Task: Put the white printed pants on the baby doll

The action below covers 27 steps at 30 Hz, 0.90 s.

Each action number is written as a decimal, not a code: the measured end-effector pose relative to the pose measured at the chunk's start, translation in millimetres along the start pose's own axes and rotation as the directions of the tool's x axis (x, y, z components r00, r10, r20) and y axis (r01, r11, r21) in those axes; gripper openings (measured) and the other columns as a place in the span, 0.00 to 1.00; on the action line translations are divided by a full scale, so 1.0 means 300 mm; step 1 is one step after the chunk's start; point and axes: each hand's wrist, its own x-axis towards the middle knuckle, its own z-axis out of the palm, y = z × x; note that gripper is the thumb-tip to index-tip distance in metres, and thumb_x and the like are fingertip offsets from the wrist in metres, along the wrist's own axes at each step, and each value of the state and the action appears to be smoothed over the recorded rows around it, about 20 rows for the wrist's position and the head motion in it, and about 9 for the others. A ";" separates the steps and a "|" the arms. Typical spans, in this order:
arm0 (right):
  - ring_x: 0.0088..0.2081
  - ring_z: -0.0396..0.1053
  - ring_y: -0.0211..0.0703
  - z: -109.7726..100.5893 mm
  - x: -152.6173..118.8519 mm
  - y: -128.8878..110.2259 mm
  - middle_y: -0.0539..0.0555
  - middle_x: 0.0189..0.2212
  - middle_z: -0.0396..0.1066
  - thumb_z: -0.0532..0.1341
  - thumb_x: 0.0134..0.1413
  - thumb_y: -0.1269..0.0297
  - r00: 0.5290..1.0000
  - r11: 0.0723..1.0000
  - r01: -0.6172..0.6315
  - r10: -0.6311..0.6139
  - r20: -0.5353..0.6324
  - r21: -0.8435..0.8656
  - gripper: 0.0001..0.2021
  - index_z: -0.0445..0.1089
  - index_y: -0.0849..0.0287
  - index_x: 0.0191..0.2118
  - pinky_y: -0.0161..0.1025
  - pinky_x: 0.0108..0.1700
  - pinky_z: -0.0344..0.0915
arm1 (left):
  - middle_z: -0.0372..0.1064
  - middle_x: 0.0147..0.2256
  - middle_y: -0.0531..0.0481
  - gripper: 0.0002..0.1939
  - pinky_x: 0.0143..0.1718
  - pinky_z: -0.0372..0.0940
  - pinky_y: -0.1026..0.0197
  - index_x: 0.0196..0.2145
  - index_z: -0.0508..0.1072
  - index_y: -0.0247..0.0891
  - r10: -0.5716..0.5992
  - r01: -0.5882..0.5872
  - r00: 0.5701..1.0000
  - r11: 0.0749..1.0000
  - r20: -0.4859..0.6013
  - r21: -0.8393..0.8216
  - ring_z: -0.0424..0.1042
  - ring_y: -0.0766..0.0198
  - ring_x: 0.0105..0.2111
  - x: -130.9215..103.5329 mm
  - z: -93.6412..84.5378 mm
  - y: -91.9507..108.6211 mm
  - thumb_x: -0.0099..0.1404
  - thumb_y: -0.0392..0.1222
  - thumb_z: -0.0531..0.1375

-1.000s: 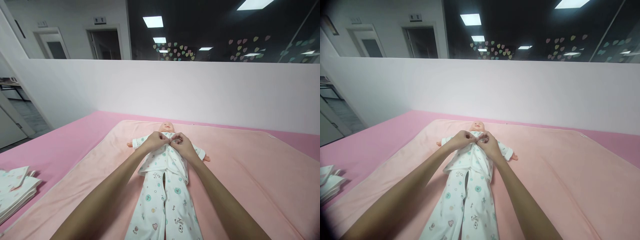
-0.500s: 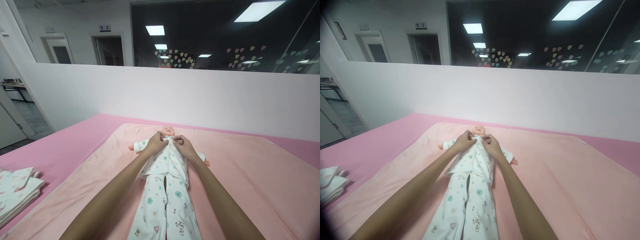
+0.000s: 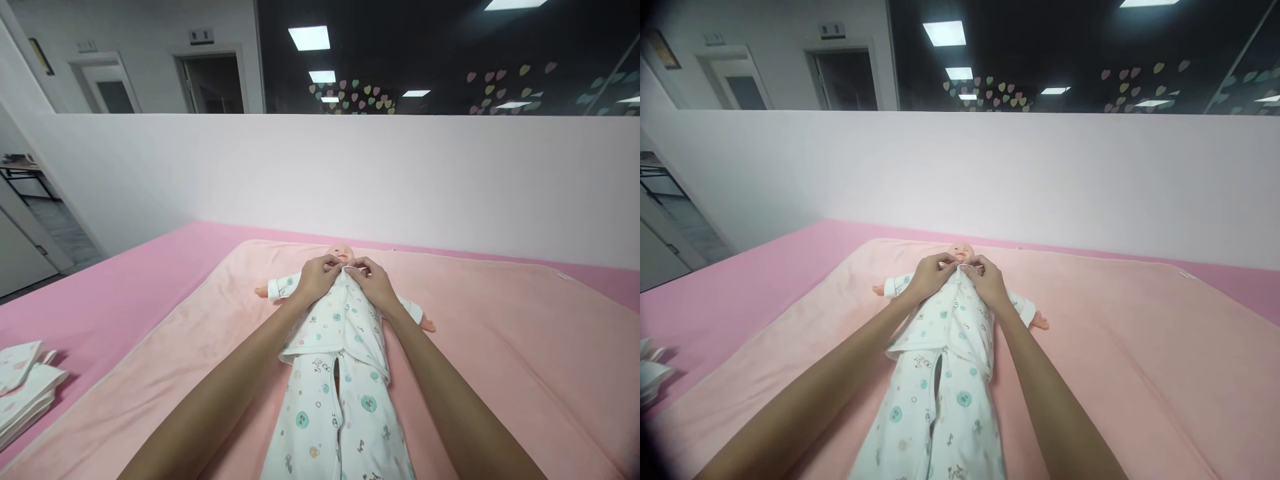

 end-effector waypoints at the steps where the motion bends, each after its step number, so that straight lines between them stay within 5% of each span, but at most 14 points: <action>1: 0.28 0.59 0.40 0.005 -0.002 0.004 0.50 0.36 0.77 0.70 0.52 0.48 1.000 1.000 -0.012 0.012 -0.007 0.011 0.15 0.77 0.53 0.39 0.40 0.35 0.60 | 0.83 0.43 0.50 0.13 0.46 0.68 0.59 0.42 0.83 0.43 -0.014 0.014 1.000 1.000 0.003 -0.008 0.80 0.57 0.41 -0.003 -0.001 0.005 0.71 0.48 0.60; 5: 0.27 0.58 0.39 0.008 -0.003 0.018 0.50 0.36 0.77 0.71 0.51 0.46 0.999 0.999 -0.038 0.038 0.002 0.037 0.17 0.76 0.54 0.39 0.39 0.34 0.59 | 0.82 0.44 0.48 0.17 0.47 0.69 0.58 0.42 0.83 0.42 -0.031 0.031 0.999 0.999 0.023 -0.014 0.79 0.54 0.44 -0.011 -0.011 0.016 0.65 0.56 0.67; 12: 0.39 0.71 0.44 -0.021 -0.008 0.011 0.53 0.39 0.79 0.74 0.49 0.49 0.989 0.982 -0.115 0.099 0.109 0.150 0.20 0.76 0.55 0.43 0.41 0.44 0.67 | 0.82 0.45 0.46 0.15 0.48 0.69 0.57 0.42 0.84 0.40 -0.019 0.021 0.995 1.000 0.095 -0.017 0.79 0.54 0.45 0.005 -0.015 -0.009 0.63 0.51 0.68; 17: 0.45 0.73 0.47 -0.044 -0.013 -0.004 0.55 0.44 0.79 0.76 0.45 0.53 0.958 0.935 -0.223 0.159 0.238 0.276 0.22 0.75 0.54 0.46 0.43 0.46 0.70 | 0.82 0.44 0.46 0.11 0.48 0.69 0.58 0.41 0.81 0.39 -0.027 0.030 0.998 0.998 0.049 -0.062 0.79 0.56 0.45 0.008 -0.002 -0.028 0.61 0.44 0.68; 27: 0.34 0.67 0.42 -0.004 -0.016 0.011 0.50 0.33 0.74 0.72 0.48 0.53 0.994 0.980 -0.088 0.076 0.073 0.180 0.18 0.75 0.55 0.43 0.40 0.39 0.66 | 0.81 0.42 0.50 0.07 0.48 0.67 0.58 0.38 0.78 0.41 -0.127 0.126 0.992 0.992 -0.007 -0.031 0.77 0.58 0.44 -0.004 -0.001 0.000 0.61 0.42 0.65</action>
